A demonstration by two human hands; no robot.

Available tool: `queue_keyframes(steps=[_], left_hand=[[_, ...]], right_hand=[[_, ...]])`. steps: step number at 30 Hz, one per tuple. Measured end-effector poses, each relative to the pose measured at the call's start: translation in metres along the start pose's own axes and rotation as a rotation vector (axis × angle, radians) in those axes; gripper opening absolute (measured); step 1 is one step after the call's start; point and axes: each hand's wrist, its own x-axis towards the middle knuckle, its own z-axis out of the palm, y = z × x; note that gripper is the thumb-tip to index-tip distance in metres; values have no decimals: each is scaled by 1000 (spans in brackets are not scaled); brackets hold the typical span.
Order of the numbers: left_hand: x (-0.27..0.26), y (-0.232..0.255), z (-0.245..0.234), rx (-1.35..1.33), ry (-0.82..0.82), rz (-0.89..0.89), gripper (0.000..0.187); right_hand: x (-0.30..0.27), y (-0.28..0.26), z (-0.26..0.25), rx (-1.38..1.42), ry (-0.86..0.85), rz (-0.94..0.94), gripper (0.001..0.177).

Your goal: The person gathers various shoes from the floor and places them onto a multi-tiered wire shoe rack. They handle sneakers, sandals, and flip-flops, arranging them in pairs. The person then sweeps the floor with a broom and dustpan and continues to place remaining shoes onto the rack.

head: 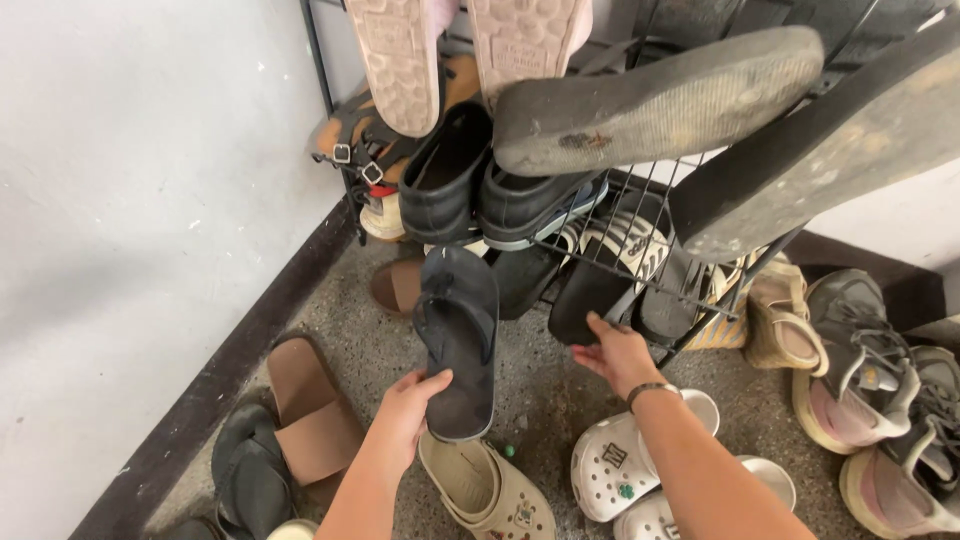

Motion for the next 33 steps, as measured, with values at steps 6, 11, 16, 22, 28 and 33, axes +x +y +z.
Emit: queue_keyframes(steps=[6, 11, 16, 22, 28, 33], left_hand=[[5, -1, 5, 16, -29, 61, 50], [27, -26, 1, 92, 2, 236, 71], [58, -53, -13, 203, -43, 241, 71], [10, -41, 3, 112, -73, 203, 67], [44, -61, 6, 23, 45, 78, 62], [27, -52, 21, 29, -28, 79, 22]], right_hand=[[-68, -21, 65, -835, 106, -303, 53], [57, -19, 121, -72, -134, -319, 53], [92, -26, 139, -6, -78, -279, 25], [19, 16, 111, -30, -85, -402, 16], [-101, 39, 45, -104, -295, -143, 14], [-133, 51, 18, -300, -374, 48, 47]])
